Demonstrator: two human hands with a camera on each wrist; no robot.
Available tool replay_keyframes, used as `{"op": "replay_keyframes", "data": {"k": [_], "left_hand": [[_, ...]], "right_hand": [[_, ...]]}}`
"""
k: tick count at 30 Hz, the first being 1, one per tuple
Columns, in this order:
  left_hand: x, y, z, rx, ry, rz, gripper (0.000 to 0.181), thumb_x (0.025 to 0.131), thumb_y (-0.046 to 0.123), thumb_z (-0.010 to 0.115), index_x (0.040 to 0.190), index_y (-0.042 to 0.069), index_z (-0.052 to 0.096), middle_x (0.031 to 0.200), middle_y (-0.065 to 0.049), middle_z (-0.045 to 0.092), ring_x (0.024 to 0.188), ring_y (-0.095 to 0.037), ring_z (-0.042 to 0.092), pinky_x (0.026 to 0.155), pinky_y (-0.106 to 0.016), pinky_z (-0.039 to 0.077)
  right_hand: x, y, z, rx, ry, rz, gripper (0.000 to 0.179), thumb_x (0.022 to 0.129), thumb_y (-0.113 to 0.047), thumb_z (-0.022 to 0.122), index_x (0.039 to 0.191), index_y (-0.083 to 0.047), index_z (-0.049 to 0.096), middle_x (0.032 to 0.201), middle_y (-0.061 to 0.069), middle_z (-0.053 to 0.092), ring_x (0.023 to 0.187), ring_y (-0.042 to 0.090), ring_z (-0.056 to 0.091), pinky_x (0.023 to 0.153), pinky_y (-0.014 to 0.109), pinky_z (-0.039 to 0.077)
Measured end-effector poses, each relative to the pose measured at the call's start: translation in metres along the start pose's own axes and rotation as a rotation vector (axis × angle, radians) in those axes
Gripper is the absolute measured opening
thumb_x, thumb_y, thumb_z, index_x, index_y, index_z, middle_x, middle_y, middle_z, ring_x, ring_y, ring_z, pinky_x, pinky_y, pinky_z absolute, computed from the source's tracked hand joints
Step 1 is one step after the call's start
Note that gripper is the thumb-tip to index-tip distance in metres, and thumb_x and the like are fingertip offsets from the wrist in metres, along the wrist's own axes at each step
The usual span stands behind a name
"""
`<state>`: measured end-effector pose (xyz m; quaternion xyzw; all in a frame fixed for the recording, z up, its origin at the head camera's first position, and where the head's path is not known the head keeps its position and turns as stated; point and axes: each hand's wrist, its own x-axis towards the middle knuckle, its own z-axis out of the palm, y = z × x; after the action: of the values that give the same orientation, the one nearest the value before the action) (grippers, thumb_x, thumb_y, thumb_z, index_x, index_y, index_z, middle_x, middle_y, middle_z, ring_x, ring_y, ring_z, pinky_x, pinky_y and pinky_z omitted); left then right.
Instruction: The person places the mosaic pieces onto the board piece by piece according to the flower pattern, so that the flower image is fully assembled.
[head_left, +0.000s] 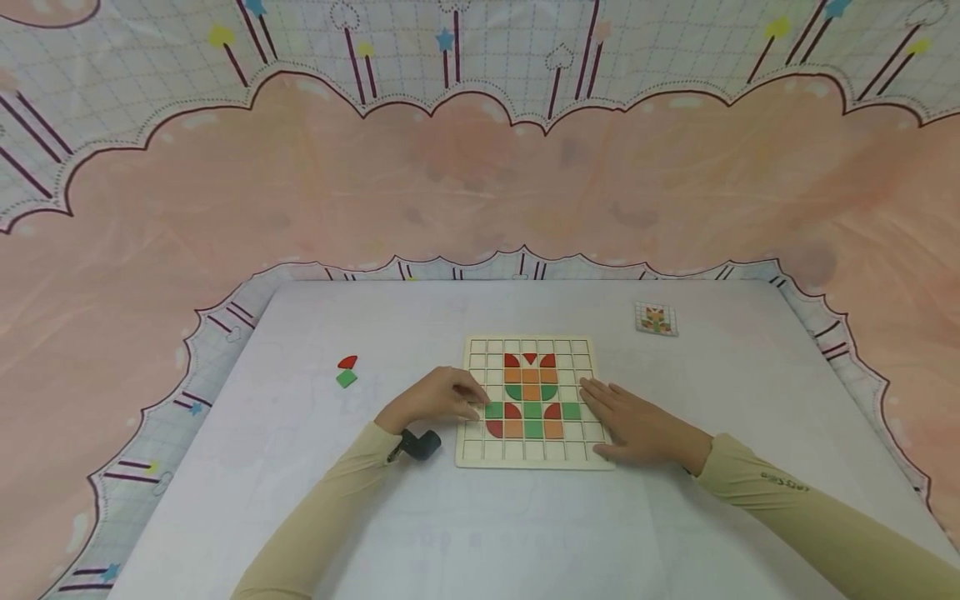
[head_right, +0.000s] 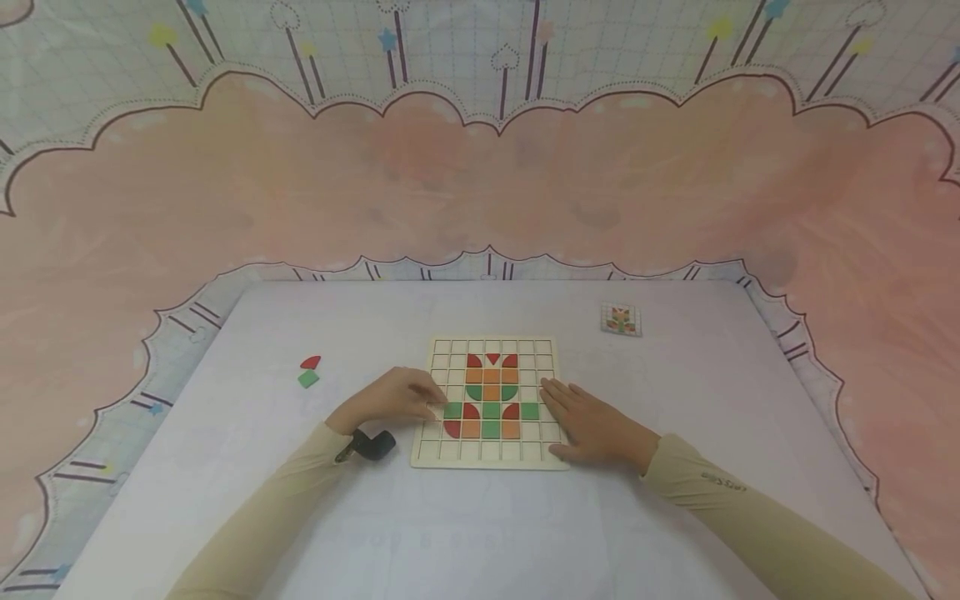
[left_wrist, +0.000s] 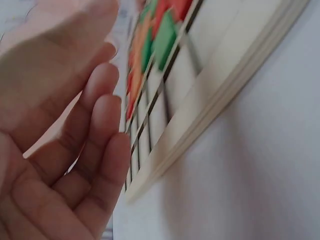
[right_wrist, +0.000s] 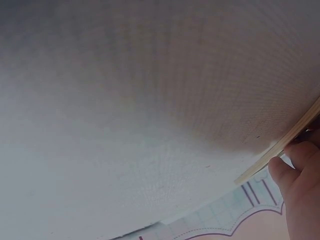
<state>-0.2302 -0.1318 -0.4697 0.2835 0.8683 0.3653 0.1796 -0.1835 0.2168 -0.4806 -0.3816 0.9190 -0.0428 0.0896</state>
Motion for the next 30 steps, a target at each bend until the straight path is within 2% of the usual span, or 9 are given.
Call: {"op": "replay_keyframes", "data": {"k": [5,12,15,22,27,30], "left_hand": [[-0.005,-0.012,-0.021,-0.038,0.023,-0.037,0.028,0.076,0.018,0.078,0.102,0.011,0.072,0.103,-0.002,0.069,0.089,-0.012,0.058,0.084,-0.025,0.049],[-0.020,-0.039,-0.057,-0.052,0.170,-0.030,0.033,0.078,0.012,0.075,0.109,0.005,0.069,0.107,-0.012,0.069,0.095,-0.021,0.062,0.089,-0.033,0.050],[-0.030,-0.053,-0.071,-0.037,0.236,-0.060,0.034,0.080,0.012,0.074,0.113,0.004,0.067,0.111,-0.013,0.068,0.096,-0.022,0.062,0.090,-0.034,0.050],[-0.056,-0.078,-0.095,-0.019,0.379,-0.206,0.038,0.085,0.013,0.068,0.120,0.000,0.062,0.117,-0.019,0.064,0.106,-0.031,0.058,0.096,-0.046,0.045],[-0.070,-0.095,-0.101,-0.011,0.444,-0.334,0.042,0.087,0.015,0.066,0.126,0.001,0.058,0.123,-0.021,0.060,0.111,-0.035,0.056,0.096,-0.047,0.045],[-0.078,-0.102,-0.102,0.020,0.469,-0.391,0.041,0.089,0.012,0.064,0.127,0.000,0.056,0.122,-0.023,0.060,0.111,-0.037,0.057,0.094,-0.047,0.046]], "right_hand": [[0.001,0.001,0.002,-0.001,-0.001,0.000,0.079,0.091,-0.047,0.051,0.147,0.002,0.023,0.155,0.017,0.021,0.144,0.030,0.022,0.115,0.045,0.023],[0.001,0.002,0.002,0.003,0.007,-0.006,0.079,0.091,-0.047,0.051,0.147,0.002,0.024,0.155,0.017,0.021,0.144,0.030,0.021,0.115,0.044,0.023],[0.000,0.002,0.002,0.003,0.012,-0.008,0.079,0.091,-0.047,0.051,0.147,0.002,0.023,0.156,0.017,0.020,0.144,0.030,0.021,0.115,0.044,0.024],[0.000,0.002,0.003,-0.021,0.031,-0.003,0.079,0.090,-0.049,0.052,0.146,0.001,0.026,0.155,0.015,0.023,0.143,0.030,0.024,0.113,0.046,0.027],[0.000,0.001,0.001,-0.010,0.008,0.006,0.079,0.090,-0.048,0.052,0.147,0.001,0.024,0.156,0.015,0.021,0.144,0.030,0.022,0.115,0.045,0.024],[0.000,0.001,0.000,-0.005,-0.002,0.009,0.080,0.091,-0.048,0.052,0.147,0.001,0.024,0.156,0.016,0.020,0.144,0.030,0.021,0.115,0.045,0.023]]}}
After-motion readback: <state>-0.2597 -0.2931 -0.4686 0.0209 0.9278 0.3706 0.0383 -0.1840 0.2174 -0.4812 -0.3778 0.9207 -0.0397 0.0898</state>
